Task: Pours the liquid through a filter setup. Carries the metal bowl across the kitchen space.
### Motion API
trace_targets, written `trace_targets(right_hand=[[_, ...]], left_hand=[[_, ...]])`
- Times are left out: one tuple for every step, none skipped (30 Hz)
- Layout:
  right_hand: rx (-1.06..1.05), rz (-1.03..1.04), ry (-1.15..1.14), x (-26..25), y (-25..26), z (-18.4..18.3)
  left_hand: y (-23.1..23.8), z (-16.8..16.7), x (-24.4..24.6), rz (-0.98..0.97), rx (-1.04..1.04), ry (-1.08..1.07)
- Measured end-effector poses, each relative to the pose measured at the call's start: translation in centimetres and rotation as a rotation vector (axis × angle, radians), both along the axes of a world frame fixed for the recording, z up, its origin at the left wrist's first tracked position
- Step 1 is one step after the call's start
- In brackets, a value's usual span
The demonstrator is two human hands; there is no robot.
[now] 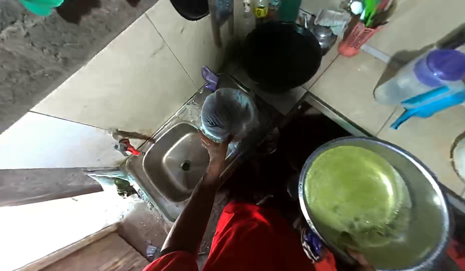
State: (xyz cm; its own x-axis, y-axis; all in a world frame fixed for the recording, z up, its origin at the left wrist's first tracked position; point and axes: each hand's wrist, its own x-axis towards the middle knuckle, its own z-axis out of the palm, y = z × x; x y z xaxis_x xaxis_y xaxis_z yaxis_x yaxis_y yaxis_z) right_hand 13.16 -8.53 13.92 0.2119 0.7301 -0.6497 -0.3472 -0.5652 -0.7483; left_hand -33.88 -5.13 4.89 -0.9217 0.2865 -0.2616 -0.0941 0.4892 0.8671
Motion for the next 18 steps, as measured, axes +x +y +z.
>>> trace_targets(right_hand=[[0.006,-0.011,0.01,-1.7,1.2,0.2],[0.014,-0.003,0.021,-3.3,2.4,0.4],[0.011,0.007,0.018,-4.9,3.5,0.5],[0.008,0.024,0.009,-6.4,4.5,0.6],[0.003,0.043,0.0,-7.8,5.6,0.8],[-0.007,0.063,-0.022,-9.1,6.5,0.9],[-0.024,0.081,-0.054,-10.5,7.4,1.1],[-0.04,0.098,-0.073,-11.7,8.3,1.3],[-0.051,0.114,-0.082,-13.0,9.1,1.5],[-0.061,0.127,-0.082,-14.1,9.9,1.8],[-0.063,0.139,-0.082,-15.1,10.6,2.1],[-0.052,0.162,-0.095,-16.2,11.2,2.3],[-0.023,0.2,-0.098,-16.9,11.8,2.5],[0.001,0.233,-0.105,-17.7,12.4,2.6],[0.022,0.265,-0.119,-18.4,13.1,2.7],[0.035,0.295,-0.127,-19.1,13.7,2.8],[0.037,0.321,-0.131,-19.8,14.4,2.9],[0.033,0.343,-0.127,-20.4,15.1,3.0]], left_hand=[[0.6,-0.2,-0.2,0.033,0.009,-0.011],[1.1,-0.4,-0.3,0.074,0.035,-0.048],[1.4,-0.9,-0.3,0.106,0.054,-0.099],[1.6,-1.3,-0.2,0.121,0.067,-0.169],[1.9,-1.6,-0.1,0.129,0.071,-0.243],[2.1,-1.8,0.3,0.142,0.08,-0.326],[2.1,-1.9,0.7,0.14,0.086,-0.404],[2.2,-1.9,1.0,0.129,0.093,-0.459],[2.4,-2.0,1.1,0.115,0.124,-0.498],[2.4,-2.2,1.2,0.101,0.142,-0.516],[2.6,-2.6,1.2,0.092,0.144,-0.524],[2.6,-2.7,1.2,0.078,0.126,-0.516],[2.7,-2.9,1.0,0.054,0.09,-0.495],[2.7,-3.2,0.9,0.032,0.069,-0.483],[2.6,-3.5,0.8,0.008,0.05,-0.472],[2.4,-3.5,0.7,-0.022,0.029,-0.451],[2.1,-3.5,0.6,-0.064,0.02,-0.435],[1.7,-3.6,0.5,-0.113,0.014,-0.403]])
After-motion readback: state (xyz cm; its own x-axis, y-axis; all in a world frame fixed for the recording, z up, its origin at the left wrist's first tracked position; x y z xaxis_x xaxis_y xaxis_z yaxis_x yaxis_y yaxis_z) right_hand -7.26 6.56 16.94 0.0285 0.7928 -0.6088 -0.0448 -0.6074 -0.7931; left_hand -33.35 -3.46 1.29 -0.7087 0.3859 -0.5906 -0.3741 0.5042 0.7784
